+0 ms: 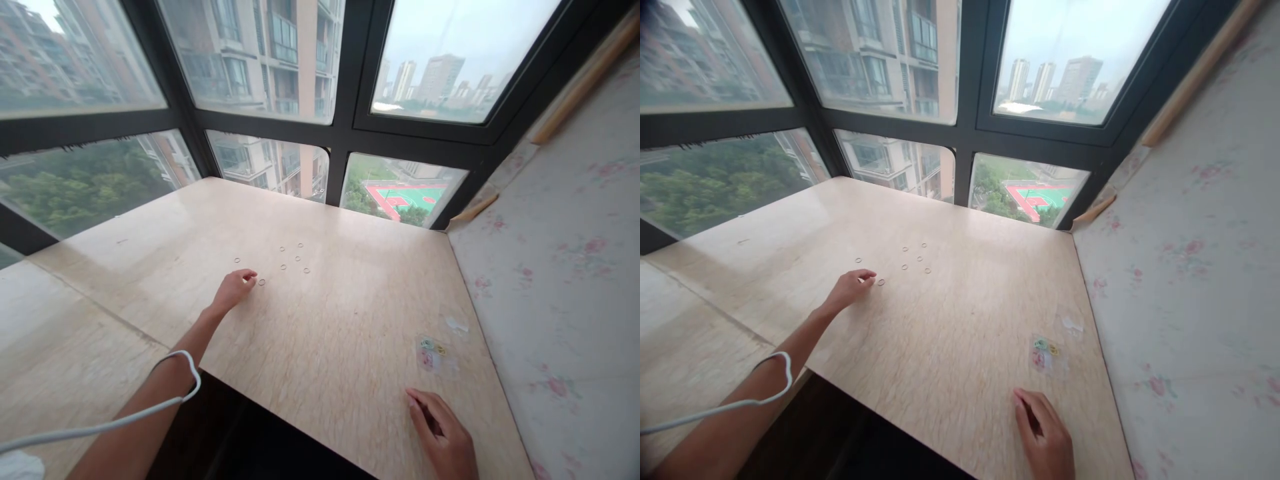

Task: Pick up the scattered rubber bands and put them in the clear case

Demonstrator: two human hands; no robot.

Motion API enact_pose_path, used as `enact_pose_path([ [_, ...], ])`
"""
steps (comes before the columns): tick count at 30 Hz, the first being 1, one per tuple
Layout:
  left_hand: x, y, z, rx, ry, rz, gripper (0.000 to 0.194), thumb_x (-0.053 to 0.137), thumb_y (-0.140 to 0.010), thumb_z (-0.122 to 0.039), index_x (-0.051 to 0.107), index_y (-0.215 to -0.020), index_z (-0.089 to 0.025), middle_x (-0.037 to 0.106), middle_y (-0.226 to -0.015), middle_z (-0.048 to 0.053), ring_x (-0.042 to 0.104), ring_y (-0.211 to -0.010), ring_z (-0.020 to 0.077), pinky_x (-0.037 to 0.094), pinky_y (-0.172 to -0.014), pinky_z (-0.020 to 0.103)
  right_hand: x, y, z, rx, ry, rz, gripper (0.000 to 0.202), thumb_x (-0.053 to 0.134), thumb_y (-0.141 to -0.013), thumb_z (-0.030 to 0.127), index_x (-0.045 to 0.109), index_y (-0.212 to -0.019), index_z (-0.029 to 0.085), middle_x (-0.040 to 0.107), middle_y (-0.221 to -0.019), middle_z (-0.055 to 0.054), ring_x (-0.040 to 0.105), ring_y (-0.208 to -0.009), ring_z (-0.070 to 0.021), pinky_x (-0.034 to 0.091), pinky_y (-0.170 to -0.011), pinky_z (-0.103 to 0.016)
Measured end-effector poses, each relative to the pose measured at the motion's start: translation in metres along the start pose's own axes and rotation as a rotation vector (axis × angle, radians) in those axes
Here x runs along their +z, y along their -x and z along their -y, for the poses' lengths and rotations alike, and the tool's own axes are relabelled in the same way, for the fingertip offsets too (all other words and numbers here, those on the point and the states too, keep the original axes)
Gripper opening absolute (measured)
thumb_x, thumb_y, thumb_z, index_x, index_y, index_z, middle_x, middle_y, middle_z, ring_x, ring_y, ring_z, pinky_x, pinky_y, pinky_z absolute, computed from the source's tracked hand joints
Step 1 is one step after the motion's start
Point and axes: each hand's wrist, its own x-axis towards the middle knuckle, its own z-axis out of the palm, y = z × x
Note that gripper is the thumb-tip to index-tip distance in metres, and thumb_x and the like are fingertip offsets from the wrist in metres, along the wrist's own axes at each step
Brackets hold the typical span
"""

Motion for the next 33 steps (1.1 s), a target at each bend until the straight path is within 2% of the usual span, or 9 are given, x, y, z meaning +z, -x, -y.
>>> enact_pose_path([
  [5,-0.009,-0.020,-0.005,0.218,-0.167,0.180,0.026,0.051,-0.079,-0.032,0.072,-0.087,-0.019,0.071,-0.093,0.007,0.063,-0.086,0.0216,0.043,-0.074,0.027,0.000,0.000,0.000,0.003,0.010,-0.010,0.028,0.055,-0.088,0.043,0.073,-0.084,0.022,0.073,-0.084,-0.008,0.070,-0.074,-0.0210,0.059,-0.066,-0.027],
  [7,-0.012,-0.023,-0.008,0.254,-0.245,0.224,0.023,0.051,-0.078,-0.033,0.071,-0.082,-0.021,0.070,-0.093,0.007,0.062,-0.085,0.0219,0.042,-0.071,0.027,-0.001,0.000,0.000,0.006,0.011,-0.008,0.028,0.055,-0.088,0.044,0.073,-0.084,0.022,0.073,-0.084,-0.008,0.071,-0.074,-0.0210,0.059,-0.066,-0.028],
  [10,-0.015,-0.025,-0.014,0.238,-0.327,0.282,0.020,0.053,-0.076,-0.032,0.068,-0.076,-0.021,0.070,-0.088,0.008,0.061,-0.080,0.0220,0.040,-0.066,0.028,0.000,-0.001,0.001,0.007,0.013,-0.008,0.030,0.054,-0.088,0.044,0.073,-0.083,0.022,0.073,-0.084,-0.008,0.071,-0.074,-0.0210,0.059,-0.066,-0.027],
  [15,-0.019,-0.028,-0.022,0.202,-0.332,0.331,0.009,0.059,-0.065,-0.026,0.064,-0.063,-0.019,0.067,-0.072,0.007,0.059,-0.070,0.0212,0.039,-0.062,0.028,0.001,-0.002,0.000,0.007,0.018,-0.011,0.029,0.054,-0.088,0.044,0.073,-0.084,0.022,0.073,-0.084,-0.009,0.071,-0.074,-0.0208,0.059,-0.066,-0.027],
  [18,-0.019,-0.026,-0.025,0.196,-0.281,0.361,0.006,0.059,-0.062,-0.024,0.062,-0.060,-0.019,0.067,-0.069,0.005,0.060,-0.068,0.0198,0.038,-0.060,0.027,0.000,-0.002,0.000,-0.008,0.013,-0.002,0.028,0.054,-0.088,0.042,0.073,-0.084,0.022,0.073,-0.084,-0.008,0.071,-0.074,-0.0202,0.059,-0.066,-0.026],
  [22,-0.015,-0.014,-0.037,0.192,-0.143,0.405,0.012,0.056,-0.068,-0.027,0.062,-0.066,-0.017,0.067,-0.067,0.003,0.061,-0.062,0.0162,0.040,-0.053,0.024,0.000,-0.003,0.003,-0.022,0.019,0.010,0.028,0.052,-0.089,0.042,0.073,-0.085,0.022,0.073,-0.084,-0.008,0.071,-0.074,-0.0201,0.058,-0.065,-0.026],
  [25,-0.011,0.004,-0.059,0.142,0.147,0.425,0.014,0.058,-0.069,-0.030,0.061,-0.070,-0.016,0.063,-0.062,0.001,0.061,-0.057,0.0145,0.041,-0.047,0.021,0.000,-0.003,0.007,-0.021,0.016,0.004,0.030,0.050,-0.090,0.042,0.072,-0.084,0.023,0.073,-0.082,-0.008,0.070,-0.072,-0.0205,0.058,-0.064,-0.028],
  [28,0.000,0.027,-0.092,0.135,0.432,0.389,0.017,0.062,-0.070,-0.033,0.060,-0.071,-0.016,0.061,-0.059,-0.001,0.058,-0.053,0.0113,0.039,-0.044,0.019,0.001,-0.003,0.009,-0.028,0.002,0.014,0.028,0.050,-0.091,0.040,0.071,-0.084,0.023,0.072,-0.081,-0.008,0.069,-0.072,-0.0205,0.057,-0.064,-0.028],
  [33,0.040,0.068,-0.156,0.185,0.656,0.405,0.017,0.065,-0.071,-0.031,0.061,-0.071,-0.015,0.063,-0.064,0.000,0.054,-0.049,0.0072,0.041,-0.045,0.018,0.001,-0.001,0.013,-0.020,-0.023,0.025,0.022,0.050,-0.092,0.032,0.069,-0.087,0.022,0.070,-0.081,-0.007,0.068,-0.075,-0.0201,0.055,-0.067,-0.030],
])
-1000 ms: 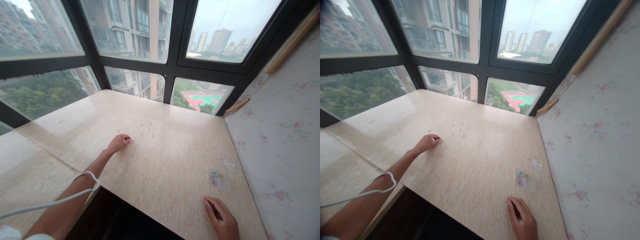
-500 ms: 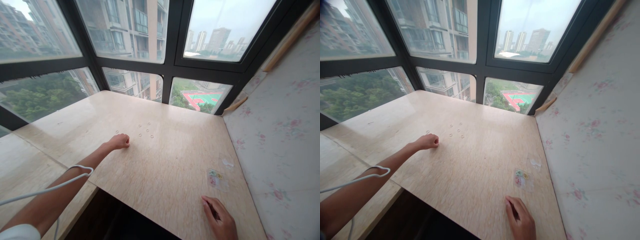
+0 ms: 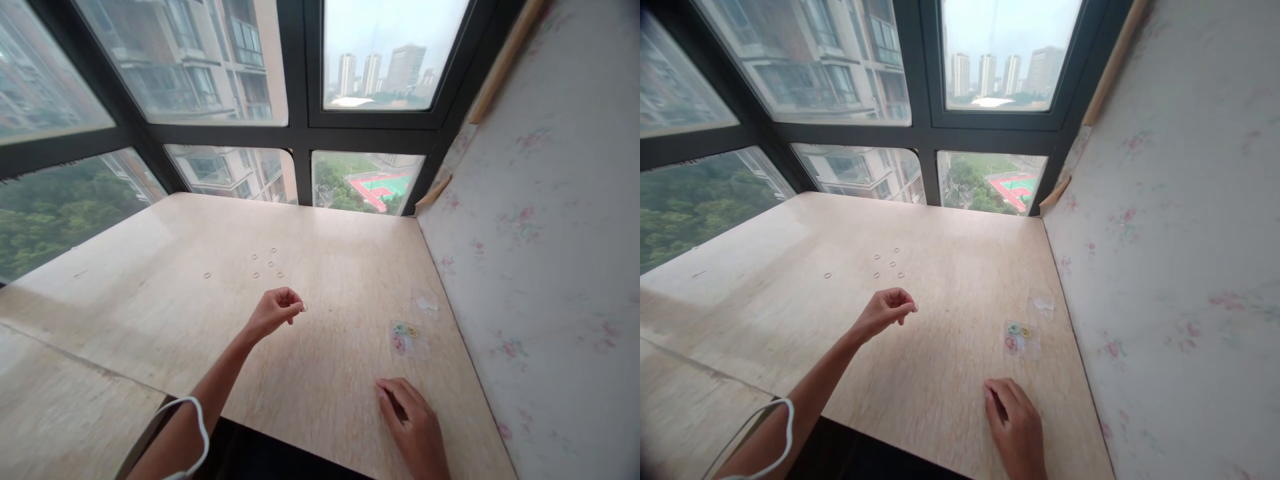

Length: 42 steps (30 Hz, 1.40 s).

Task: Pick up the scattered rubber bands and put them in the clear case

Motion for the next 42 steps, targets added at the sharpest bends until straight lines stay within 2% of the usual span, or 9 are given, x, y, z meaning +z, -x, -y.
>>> enact_pose_path([
  [5,0.082,0.001,-0.018,0.090,0.148,0.151,0.024,0.067,-0.073,-0.035,0.064,-0.085,-0.015,0.065,-0.071,0.001,0.054,-0.052,0.0082,0.044,-0.045,0.019,-0.003,0.003,0.005,0.047,-0.040,0.033,0.020,0.048,-0.093,0.025,0.067,-0.089,0.022,0.068,-0.081,-0.007,0.065,-0.078,-0.0208,0.054,-0.070,-0.032],
  [9,0.130,0.000,-0.030,0.195,0.024,0.217,0.024,0.061,-0.080,-0.032,0.070,-0.095,-0.017,0.068,-0.074,0.003,0.053,-0.052,0.0083,0.044,-0.047,0.020,-0.004,0.002,0.007,0.087,-0.058,0.051,0.019,0.048,-0.092,0.021,0.067,-0.088,0.022,0.067,-0.080,-0.006,0.064,-0.077,-0.0209,0.052,-0.070,-0.033],
  [13,0.159,-0.004,-0.038,0.327,-0.151,0.224,0.017,0.059,-0.081,-0.023,0.074,-0.087,-0.019,0.073,-0.079,0.003,0.056,-0.058,0.0108,0.045,-0.056,0.023,-0.004,0.001,0.007,0.091,-0.066,0.048,0.019,0.048,-0.090,0.016,0.066,-0.089,0.021,0.067,-0.081,-0.006,0.064,-0.079,-0.0209,0.051,-0.072,-0.033],
  [18,0.176,-0.005,-0.039,0.414,-0.276,0.291,0.018,0.058,-0.083,-0.021,0.075,-0.089,-0.021,0.075,-0.086,0.003,0.060,-0.066,0.0134,0.046,-0.063,0.025,-0.002,0.003,0.004,0.055,-0.066,0.007,0.020,0.049,-0.087,0.011,0.066,-0.087,0.021,0.067,-0.081,-0.005,0.064,-0.078,-0.0205,0.050,-0.070,-0.032],
  [23,0.175,-0.003,-0.040,0.415,-0.314,0.241,0.016,0.059,-0.085,-0.024,0.074,-0.091,-0.021,0.074,-0.085,0.003,0.059,-0.065,0.0131,0.046,-0.064,0.025,-0.001,0.004,0.002,0.055,-0.065,0.021,0.020,0.048,-0.087,0.010,0.065,-0.089,0.020,0.067,-0.081,-0.005,0.063,-0.078,-0.0202,0.050,-0.070,-0.032],
  [26,0.167,-0.001,-0.036,0.403,-0.296,0.200,0.017,0.058,-0.086,-0.026,0.072,-0.094,-0.020,0.073,-0.085,0.002,0.059,-0.064,0.0125,0.046,-0.063,0.025,-0.001,0.003,0.003,0.058,-0.062,0.031,0.019,0.048,-0.088,0.012,0.065,-0.088,0.020,0.066,-0.081,-0.005,0.063,-0.078,-0.0203,0.050,-0.070,-0.032],
  [29,0.154,0.003,-0.024,0.381,-0.256,0.147,0.018,0.056,-0.087,-0.026,0.071,-0.094,-0.020,0.073,-0.086,0.003,0.060,-0.065,0.0121,0.046,-0.063,0.025,-0.002,0.003,0.004,0.058,-0.050,0.044,0.018,0.048,-0.090,0.014,0.065,-0.088,0.021,0.066,-0.080,-0.005,0.062,-0.077,-0.0201,0.049,-0.069,-0.032],
  [36,0.103,0.017,0.026,0.291,-0.301,-0.069,0.017,0.053,-0.087,-0.023,0.069,-0.088,-0.019,0.071,-0.081,0.003,0.060,-0.063,0.0131,0.047,-0.063,0.026,-0.003,0.005,0.002,0.054,-0.063,0.052,0.018,0.049,-0.093,0.022,0.066,-0.088,0.021,0.067,-0.080,-0.005,0.064,-0.076,-0.0192,0.051,-0.070,-0.030],
  [42,0.055,0.034,0.065,0.314,-0.383,-0.257,0.019,0.049,-0.089,-0.025,0.067,-0.088,-0.018,0.067,-0.077,0.002,0.059,-0.061,0.0133,0.046,-0.062,0.027,0.001,-0.010,0.007,0.162,-0.146,0.102,0.019,0.052,-0.092,0.031,0.068,-0.088,0.021,0.068,-0.081,-0.005,0.065,-0.072,-0.0172,0.051,-0.061,-0.025],
])
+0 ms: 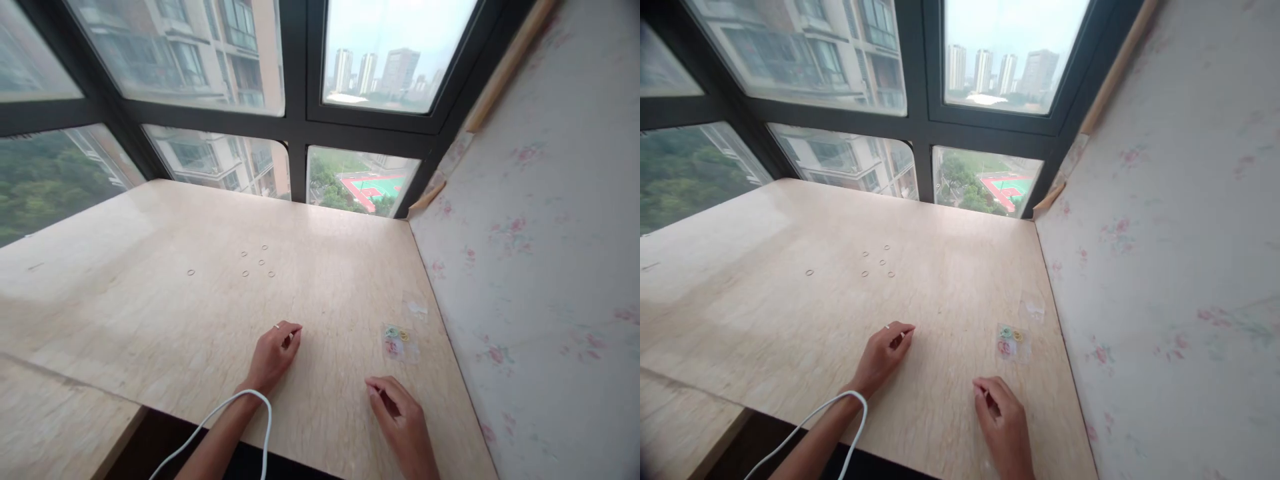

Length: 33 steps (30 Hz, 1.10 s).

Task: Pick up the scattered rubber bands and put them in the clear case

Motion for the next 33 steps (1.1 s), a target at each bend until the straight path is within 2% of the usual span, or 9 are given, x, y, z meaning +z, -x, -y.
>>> enact_pose_path([
  [5,-0.015,0.011,0.016,-0.001,0.120,-0.049,0.019,0.049,-0.089,-0.025,0.067,-0.086,-0.019,0.068,-0.078,0.002,0.061,-0.069,0.0142,0.047,-0.064,0.026,0.029,-0.048,0.035,-0.079,-0.021,0.085,0.022,0.050,-0.092,0.031,0.068,-0.088,0.019,0.067,-0.079,-0.005,0.061,-0.066,-0.0154,0.048,-0.057,-0.024],
  [10,-0.019,0.009,0.016,-0.086,0.261,-0.054,0.018,0.051,-0.088,-0.025,0.067,-0.084,-0.019,0.068,-0.077,0.002,0.062,-0.068,0.0145,0.047,-0.062,0.025,0.083,-0.129,0.077,-0.171,0.007,0.175,0.020,0.052,-0.089,0.025,0.065,-0.102,0.017,0.067,-0.089,-0.005,0.060,-0.065,-0.0126,0.049,-0.062,-0.024],
  [13,-0.021,0.009,0.017,-0.100,0.294,-0.045,0.018,0.050,-0.088,-0.023,0.067,-0.084,-0.019,0.068,-0.077,0.003,0.061,-0.069,0.0149,0.046,-0.062,0.026,0.122,-0.181,0.095,-0.220,0.247,0.316,0.028,0.048,-0.090,0.021,0.058,-0.115,0.018,0.065,-0.100,-0.005,0.061,-0.068,-0.0108,0.049,-0.071,-0.025],
  [15,-0.021,0.011,0.017,-0.100,0.295,-0.036,0.018,0.050,-0.088,-0.023,0.067,-0.084,-0.019,0.068,-0.077,0.003,0.061,-0.069,0.0154,0.045,-0.062,0.026,0.145,-0.212,0.101,-0.249,0.319,0.377,0.029,0.050,-0.089,0.019,0.059,-0.117,0.019,0.065,-0.102,-0.005,0.061,-0.073,-0.0122,0.048,-0.075,-0.027],
  [19,-0.020,0.014,0.018,-0.087,0.295,-0.017,0.018,0.049,-0.088,-0.022,0.066,-0.084,-0.019,0.067,-0.077,0.004,0.060,-0.069,0.0158,0.045,-0.063,0.027,0.178,-0.253,0.106,-0.319,0.451,0.514,0.030,0.052,-0.088,0.012,0.061,-0.115,0.021,0.062,-0.106,-0.006,0.060,-0.092,-0.0169,0.043,-0.078,-0.027],
  [22,-0.019,0.015,0.019,-0.074,0.299,-0.007,0.018,0.048,-0.089,-0.021,0.065,-0.084,-0.019,0.066,-0.077,0.004,0.061,-0.070,0.0162,0.045,-0.063,0.027,0.187,-0.268,0.104,-0.376,0.537,0.623,0.028,0.052,-0.088,0.012,0.063,-0.111,0.023,0.060,-0.108,-0.006,0.060,-0.089,-0.0166,0.041,-0.072,-0.025],
  [25,-0.019,0.016,0.019,-0.060,0.299,0.004,0.017,0.047,-0.089,-0.020,0.065,-0.086,-0.019,0.066,-0.079,0.004,0.061,-0.071,0.0167,0.046,-0.065,0.028,0.187,-0.277,0.102,-0.402,0.605,0.688,0.022,0.052,-0.089,0.013,0.065,-0.104,0.022,0.060,-0.104,-0.006,0.059,-0.084,-0.0159,0.037,-0.066,-0.024],
  [33,-0.020,0.017,0.018,-0.044,0.278,0.016,0.016,0.048,-0.088,-0.017,0.064,-0.087,-0.019,0.066,-0.079,0.004,0.061,-0.071,0.0169,0.047,-0.065,0.028,0.178,-0.281,0.099,-0.405,0.688,0.724,0.012,0.052,-0.091,0.015,0.062,-0.096,0.020,0.062,-0.099,-0.005,0.056,-0.084,-0.0155,0.033,-0.065,-0.024],
])
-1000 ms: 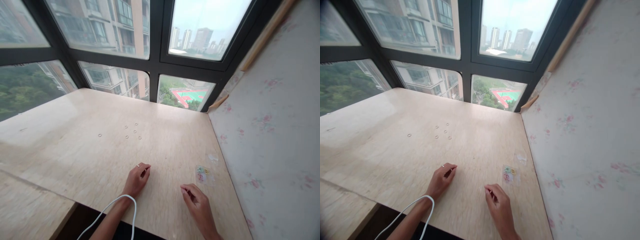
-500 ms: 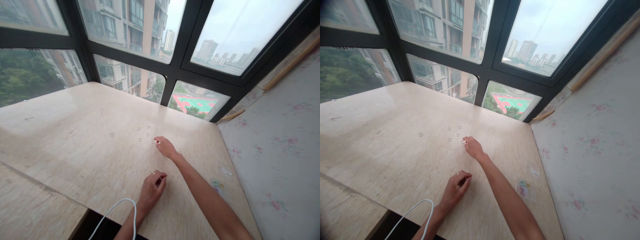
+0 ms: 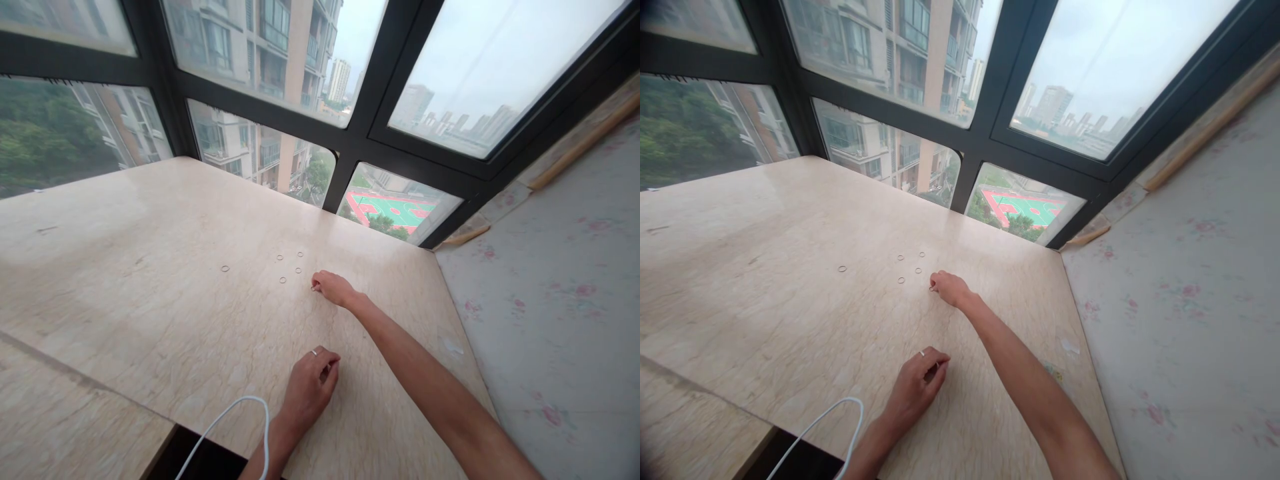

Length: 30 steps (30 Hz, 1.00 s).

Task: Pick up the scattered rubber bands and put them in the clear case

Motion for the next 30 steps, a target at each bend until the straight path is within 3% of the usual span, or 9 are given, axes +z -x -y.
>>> enact_pose_path([
  [14,0.001,-0.002,0.000,-0.007,-0.020,0.009,0.017,0.047,-0.090,-0.021,0.064,-0.086,-0.019,0.065,-0.079,0.004,0.060,-0.072,0.0166,0.045,-0.064,0.028,0.003,0.032,-0.006,0.007,0.009,-0.043,0.010,0.050,-0.090,0.011,0.056,-0.095,0.018,0.058,-0.100,-0.005,0.053,-0.073,-0.0123,0.029,-0.058,-0.024],
  [21,0.001,-0.002,0.000,-0.003,-0.035,-0.005,0.018,0.047,-0.090,-0.023,0.065,-0.085,-0.020,0.065,-0.078,0.004,0.060,-0.071,0.0161,0.046,-0.064,0.027,0.000,0.040,-0.022,0.016,-0.025,-0.093,0.014,0.043,-0.097,0.020,0.057,-0.097,0.017,0.060,-0.103,-0.006,0.056,-0.086,-0.0143,0.034,-0.066,-0.023],
  [26,0.001,-0.002,0.000,-0.010,-0.036,-0.001,0.019,0.047,-0.090,-0.023,0.065,-0.086,-0.019,0.066,-0.079,0.004,0.060,-0.071,0.0161,0.046,-0.064,0.027,-0.008,0.045,-0.024,-0.010,-0.011,-0.031,0.008,0.059,-0.088,0.026,0.063,-0.086,0.019,0.064,-0.097,-0.004,0.058,-0.084,-0.0158,0.036,-0.066,-0.024],
  [30,0.001,-0.002,0.000,-0.010,-0.046,0.006,0.020,0.046,-0.091,-0.025,0.065,-0.086,-0.019,0.066,-0.079,0.005,0.060,-0.071,0.0164,0.046,-0.063,0.027,-0.009,0.045,-0.018,-0.019,0.016,0.005,0.009,0.058,-0.086,0.021,0.065,-0.080,0.019,0.066,-0.094,-0.007,0.059,-0.084,-0.0189,0.035,-0.064,-0.026],
])
